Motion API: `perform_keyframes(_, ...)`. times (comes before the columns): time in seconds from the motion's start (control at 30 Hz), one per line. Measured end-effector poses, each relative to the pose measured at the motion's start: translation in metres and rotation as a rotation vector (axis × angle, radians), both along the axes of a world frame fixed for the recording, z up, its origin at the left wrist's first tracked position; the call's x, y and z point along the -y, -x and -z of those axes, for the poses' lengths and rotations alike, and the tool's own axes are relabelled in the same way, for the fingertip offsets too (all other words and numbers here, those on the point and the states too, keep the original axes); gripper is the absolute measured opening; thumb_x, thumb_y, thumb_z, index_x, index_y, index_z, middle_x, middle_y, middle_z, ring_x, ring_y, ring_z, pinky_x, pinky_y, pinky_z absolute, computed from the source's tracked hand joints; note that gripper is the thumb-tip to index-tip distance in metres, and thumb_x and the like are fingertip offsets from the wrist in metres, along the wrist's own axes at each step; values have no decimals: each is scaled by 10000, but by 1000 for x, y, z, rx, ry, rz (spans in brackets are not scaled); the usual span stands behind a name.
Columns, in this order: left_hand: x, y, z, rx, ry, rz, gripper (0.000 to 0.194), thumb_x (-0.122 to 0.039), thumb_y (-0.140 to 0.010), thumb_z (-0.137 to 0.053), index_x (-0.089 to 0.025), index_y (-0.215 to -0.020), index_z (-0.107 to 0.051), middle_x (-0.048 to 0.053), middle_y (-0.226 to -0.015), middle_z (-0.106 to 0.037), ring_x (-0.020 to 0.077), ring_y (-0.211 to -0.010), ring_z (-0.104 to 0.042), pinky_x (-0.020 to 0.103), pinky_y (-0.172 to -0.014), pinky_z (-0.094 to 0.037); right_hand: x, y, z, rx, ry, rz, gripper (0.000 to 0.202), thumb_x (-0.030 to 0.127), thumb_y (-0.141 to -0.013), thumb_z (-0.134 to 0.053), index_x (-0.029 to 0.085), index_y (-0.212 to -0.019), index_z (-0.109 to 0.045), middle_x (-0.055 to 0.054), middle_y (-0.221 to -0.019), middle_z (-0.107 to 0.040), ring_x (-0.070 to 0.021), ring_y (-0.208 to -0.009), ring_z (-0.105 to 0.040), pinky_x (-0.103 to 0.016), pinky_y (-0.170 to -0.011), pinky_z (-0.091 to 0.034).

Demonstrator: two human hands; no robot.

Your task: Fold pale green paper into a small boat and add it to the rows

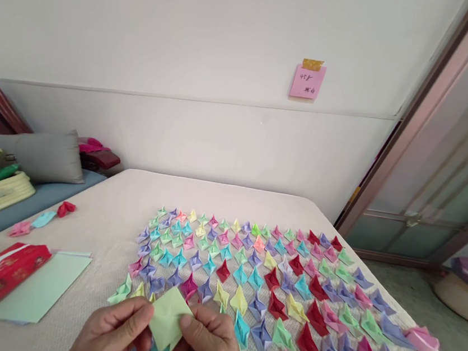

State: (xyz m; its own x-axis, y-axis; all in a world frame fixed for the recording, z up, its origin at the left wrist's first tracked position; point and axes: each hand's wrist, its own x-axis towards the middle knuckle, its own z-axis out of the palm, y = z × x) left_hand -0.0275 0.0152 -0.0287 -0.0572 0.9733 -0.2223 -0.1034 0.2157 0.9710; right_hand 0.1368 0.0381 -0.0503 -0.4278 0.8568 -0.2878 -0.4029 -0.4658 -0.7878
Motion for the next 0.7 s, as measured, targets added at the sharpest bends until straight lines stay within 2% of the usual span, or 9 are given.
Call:
perform_keyframes(0.07,-1,-2,-1,17,11,19,477,-606,-700,-726,-139,-614,-674,-7,-475,-553,112,-485,-455,219,-506,-315,2,-1,-2,11,30,41,333,482,-692,-801,157,-661,-739,-19,-410,-665,-37,-315,-423,-186,-392,-186)
perform_keyframes(0.13,-1,-4,1,42,24,64,477,-612,-672,-746,-138,-687,-689,-43,-452,-492,88,-446,-399,211,-473,-268,4,-1,-6,43,61,89,340,494,-642,-836,176,-712,-740,-3,-426,-670,-60,-346,-475,-185,-419,-240)
perform_keyframes(0.2,-2,-5,4,44,38,86,473,-603,-646,-770,-141,-684,-677,-73,-426,-425,73,-419,-343,214,-447,-218,5,1,-7,76,57,98,374,526,-617,-841,182,-713,-730,5,-436,-662,-82,-378,-514,-191,-437,-278)
perform_keyframes(0.27,-3,-5,10,43,63,70,461,-588,-639,-782,-145,-633,-654,-85,-403,-391,68,-403,-313,225,-437,-195,3,2,-6,95,0,59,400,553,-637,-816,171,-647,-697,13,-423,-628,-71,-365,-481,-193,-420,-258)
perform_keyframes(0.43,-5,-3,21,45,84,10,452,-571,-626,-792,-141,-608,-656,-81,-363,-409,65,-382,-313,219,-433,-196,-4,4,6,115,-201,43,409,540,-719,-763,171,-606,-628,54,-389,-532,-47,-309,-395,-194,-350,-185)
perform_keyframes(0.6,-8,-8,30,85,103,51,450,-552,-561,-824,-134,-698,-730,-63,-408,-468,75,-378,-335,221,-417,-259,-6,3,10,144,-239,104,440,538,-723,-764,166,-573,-583,65,-406,-498,-33,-325,-352,-181,-354,-193)
perform_keyframes(0.7,-7,-8,27,38,104,36,432,-540,-577,-815,-135,-699,-728,-68,-383,-442,75,-370,-326,219,-406,-253,-7,4,11,138,-236,130,429,520,-696,-794,159,-569,-601,77,-396,-475,-28,-333,-341,-171,-360,-204)
